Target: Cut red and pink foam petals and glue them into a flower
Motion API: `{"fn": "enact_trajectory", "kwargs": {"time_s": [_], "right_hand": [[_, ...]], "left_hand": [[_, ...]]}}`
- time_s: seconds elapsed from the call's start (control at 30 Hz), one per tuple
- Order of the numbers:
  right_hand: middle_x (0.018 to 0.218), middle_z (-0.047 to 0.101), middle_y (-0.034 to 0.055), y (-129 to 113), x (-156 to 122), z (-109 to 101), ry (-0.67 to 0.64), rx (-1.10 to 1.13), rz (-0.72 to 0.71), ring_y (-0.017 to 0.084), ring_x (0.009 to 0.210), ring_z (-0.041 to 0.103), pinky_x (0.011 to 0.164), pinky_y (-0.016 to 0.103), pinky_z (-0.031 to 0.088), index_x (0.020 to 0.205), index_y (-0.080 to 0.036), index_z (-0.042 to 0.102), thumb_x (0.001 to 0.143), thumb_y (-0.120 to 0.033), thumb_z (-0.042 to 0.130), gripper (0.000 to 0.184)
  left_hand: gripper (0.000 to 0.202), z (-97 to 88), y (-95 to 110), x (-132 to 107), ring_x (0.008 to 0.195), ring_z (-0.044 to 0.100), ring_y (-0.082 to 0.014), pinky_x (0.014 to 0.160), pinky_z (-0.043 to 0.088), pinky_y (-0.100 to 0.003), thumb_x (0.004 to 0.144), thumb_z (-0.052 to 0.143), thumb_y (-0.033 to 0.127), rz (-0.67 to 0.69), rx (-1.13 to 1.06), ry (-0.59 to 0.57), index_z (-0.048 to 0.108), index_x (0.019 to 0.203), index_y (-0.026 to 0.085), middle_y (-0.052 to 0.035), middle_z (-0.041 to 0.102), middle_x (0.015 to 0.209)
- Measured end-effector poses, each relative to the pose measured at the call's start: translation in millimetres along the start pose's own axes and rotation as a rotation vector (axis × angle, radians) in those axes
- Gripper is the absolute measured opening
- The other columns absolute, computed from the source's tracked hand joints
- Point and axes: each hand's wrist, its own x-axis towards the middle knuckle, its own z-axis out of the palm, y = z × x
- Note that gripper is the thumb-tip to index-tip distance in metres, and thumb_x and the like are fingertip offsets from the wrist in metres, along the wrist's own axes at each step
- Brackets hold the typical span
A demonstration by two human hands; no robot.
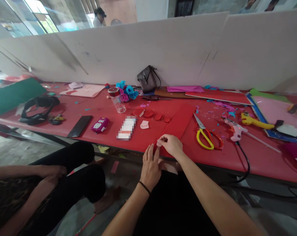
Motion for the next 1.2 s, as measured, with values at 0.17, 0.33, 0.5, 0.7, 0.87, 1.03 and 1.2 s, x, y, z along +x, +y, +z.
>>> {"fn": "enact_trajectory", "kwargs": {"time_s": [0.17,0.33,0.5,0.7,0.87,1.03,1.2], "right_hand": [[0.077,0.075,-0.0017,-3,-2,2,-0.001,-0.024,0.034,0.019,0.073,0.067,0.055,0.026,0.036,0.074,-0.027,0.067,0.081,-0.039,0.064,0.014],[0.079,0.074,-0.0023,-8,-3,-2,-0.034,-0.048,0.054,0.018,0.075,0.067,0.057,0.026,0.035,0.075,-0.026,0.064,0.082,-0.038,0.062,0.014],[0.079,0.069,-0.0018,2,3,-1,-0.008,-0.045,0.031,0.017,0.074,0.064,0.058,0.025,0.037,0.091,-0.025,0.061,0.08,-0.036,0.063,0.016],[0.081,0.064,0.0001,17,14,-3,0.018,0.088,-0.082,0.016,0.071,0.062,0.067,0.027,0.046,0.09,-0.022,0.059,0.074,-0.027,0.062,0.017],[0.088,0.067,0.0054,72,13,-74,0.232,0.031,-0.102,0.021,0.082,0.065,0.076,0.035,0.05,0.103,-0.022,0.059,0.079,-0.032,0.053,0.027],[0.088,0.067,0.0109,154,8,-133,0.184,-0.373,0.043,0.028,0.079,0.065,0.072,0.04,0.051,0.099,-0.02,0.061,0.068,-0.031,0.063,0.033],[0.084,0.067,0.012,158,5,-137,-0.002,-0.423,0.068,0.028,0.077,0.067,0.072,0.038,0.052,0.106,-0.016,0.061,0.069,-0.029,0.062,0.04]], "left_hand": [[0.049,0.5,-2,0,0.132,0.04,-0.0313,0.104,0.04,-0.05,0.092,0.044,0.029,0.006,0.0,-0.008,0.04,0.139,0.016,-0.0179,0.047,0.138],[0.049,-3.0,-1,3,0.129,0.042,-0.0305,0.102,0.042,-0.048,0.093,0.044,0.029,0.006,0.057,-0.019,0.04,0.139,0.013,-0.0187,0.049,0.135],[0.05,-5.6,-2,8,0.13,0.042,-0.0293,0.103,0.04,-0.047,0.09,0.048,0.025,0.055,0.086,-0.044,0.04,0.138,0.015,-0.0161,0.049,0.139],[0.034,-13.4,-6,24,0.128,0.046,-0.0239,0.106,0.038,-0.043,0.087,0.056,0.027,0.103,0.043,-0.127,0.055,0.119,0.017,-0.0114,0.057,0.133],[0.044,-15.1,-7,28,0.123,0.05,-0.0226,0.104,0.039,-0.041,0.089,0.055,0.035,0.114,0.032,-0.103,0.05,0.129,0.018,-0.0099,0.06,0.129],[0.049,-12.8,-3,26,0.124,0.049,-0.026,0.104,0.039,-0.044,0.087,0.056,0.043,0.106,0.051,-0.081,0.05,0.13,0.019,-0.0107,0.059,0.13],[0.042,-14.5,5,32,0.124,0.047,-0.028,0.102,0.04,-0.045,0.088,0.054,0.041,0.077,0.073,-0.038,0.055,0.123,0.018,-0.0109,0.059,0.126]]}}
